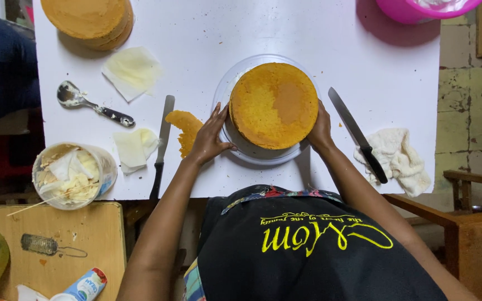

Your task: Trimming and stacking cake layers on a rotating stand

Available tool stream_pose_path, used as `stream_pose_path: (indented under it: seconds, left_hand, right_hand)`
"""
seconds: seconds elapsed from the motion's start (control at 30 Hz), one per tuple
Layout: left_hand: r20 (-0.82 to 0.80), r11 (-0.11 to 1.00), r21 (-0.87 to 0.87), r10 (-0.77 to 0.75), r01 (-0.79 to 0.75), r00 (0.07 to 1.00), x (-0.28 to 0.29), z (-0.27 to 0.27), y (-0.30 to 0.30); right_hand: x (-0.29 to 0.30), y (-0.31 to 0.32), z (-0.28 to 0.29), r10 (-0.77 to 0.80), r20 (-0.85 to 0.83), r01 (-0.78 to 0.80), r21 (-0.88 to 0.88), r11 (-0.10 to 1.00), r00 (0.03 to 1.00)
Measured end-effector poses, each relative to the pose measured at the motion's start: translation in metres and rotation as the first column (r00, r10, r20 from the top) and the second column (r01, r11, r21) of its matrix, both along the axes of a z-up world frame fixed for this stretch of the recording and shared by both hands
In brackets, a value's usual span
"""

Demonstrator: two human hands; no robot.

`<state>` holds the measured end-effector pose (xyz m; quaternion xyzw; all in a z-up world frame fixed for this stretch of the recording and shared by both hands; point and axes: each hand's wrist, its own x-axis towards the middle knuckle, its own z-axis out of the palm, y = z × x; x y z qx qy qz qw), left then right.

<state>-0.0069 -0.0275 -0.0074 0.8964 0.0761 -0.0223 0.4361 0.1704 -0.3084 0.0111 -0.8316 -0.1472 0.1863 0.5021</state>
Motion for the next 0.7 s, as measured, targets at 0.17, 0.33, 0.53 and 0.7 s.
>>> stream_pose_path:
  seconds: [0.17, 0.33, 0.53, 0.7]
  left_hand:
    - [0.042, 1.000, -0.003, 0.020, -0.020, 0.999, -0.001, -0.001, -0.002]
    - [0.066, 0.999, 0.051, 0.003, -0.006, 0.998, 0.000, -0.003, -0.002]
    - [0.094, 0.998, 0.059, -0.004, -0.001, 0.996, -0.001, -0.008, -0.001]
    - [0.084, 0.998, 0.063, 0.003, -0.008, 0.996, -0.003, -0.006, -0.003]
  right_hand:
    - [0.003, -0.002, -0.018, 0.010, 0.021, -0.012, 0.103, 0.995, 1.000]
    - [-0.003, 0.001, 0.003, -0.004, 0.039, -0.001, 0.143, 0.990, 0.999]
    - [0.004, -0.003, -0.008, 0.008, 0.062, -0.018, 0.166, 0.986, 0.998]
    - [0.018, -0.011, -0.043, 0.005, 0.081, -0.021, 0.198, 0.980, 0.997]
